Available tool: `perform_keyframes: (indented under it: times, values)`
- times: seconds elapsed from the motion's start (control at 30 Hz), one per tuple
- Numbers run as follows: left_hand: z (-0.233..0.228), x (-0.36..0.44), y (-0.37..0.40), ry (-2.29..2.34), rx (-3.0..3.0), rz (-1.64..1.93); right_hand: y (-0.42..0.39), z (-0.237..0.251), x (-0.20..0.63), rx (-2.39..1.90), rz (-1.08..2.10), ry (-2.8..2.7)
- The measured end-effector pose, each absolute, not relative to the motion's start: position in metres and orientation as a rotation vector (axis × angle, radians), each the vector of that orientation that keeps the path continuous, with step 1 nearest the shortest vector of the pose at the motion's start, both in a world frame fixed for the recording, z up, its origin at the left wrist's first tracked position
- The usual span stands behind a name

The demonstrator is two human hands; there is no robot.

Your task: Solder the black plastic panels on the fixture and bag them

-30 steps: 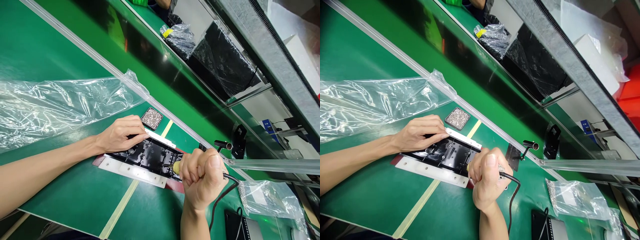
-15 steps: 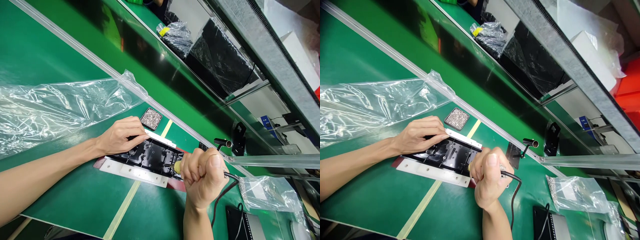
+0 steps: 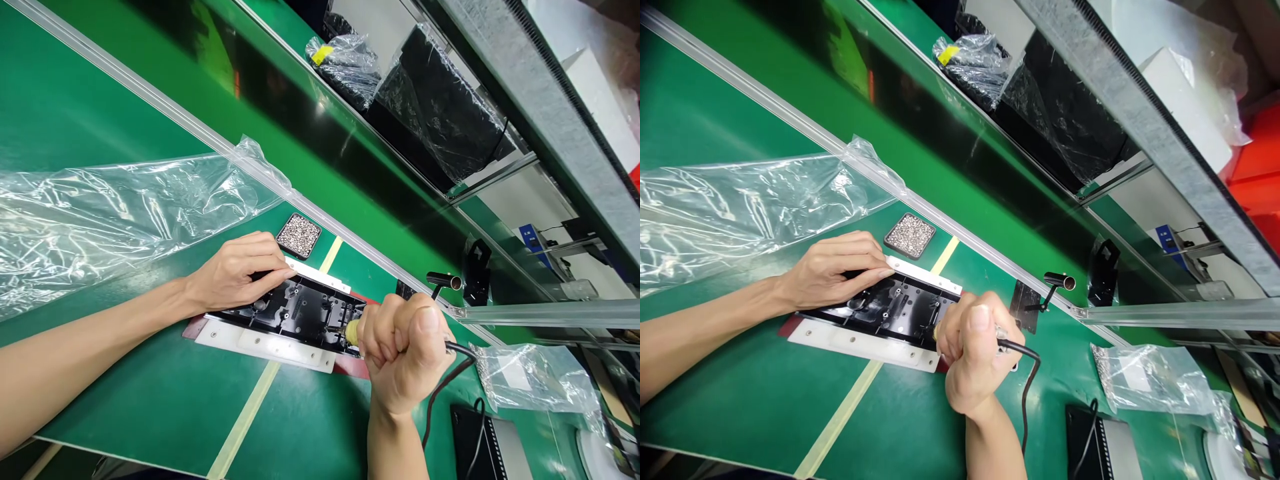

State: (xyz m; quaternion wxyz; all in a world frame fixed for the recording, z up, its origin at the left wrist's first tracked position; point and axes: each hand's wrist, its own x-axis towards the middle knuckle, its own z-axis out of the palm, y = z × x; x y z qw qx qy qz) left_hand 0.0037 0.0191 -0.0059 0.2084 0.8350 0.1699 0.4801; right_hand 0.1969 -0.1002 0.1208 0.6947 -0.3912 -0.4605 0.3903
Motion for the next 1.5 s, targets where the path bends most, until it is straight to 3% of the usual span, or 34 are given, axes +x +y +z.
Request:
perform_keyframes:
  times: [1.5]
  values:
    - [-0.0045, 0.0045, 0.0177, 0.498, 2.275, 1.308, -0.1008, 0.1192, 0.1938, -0.892, 0.858, -1.034]
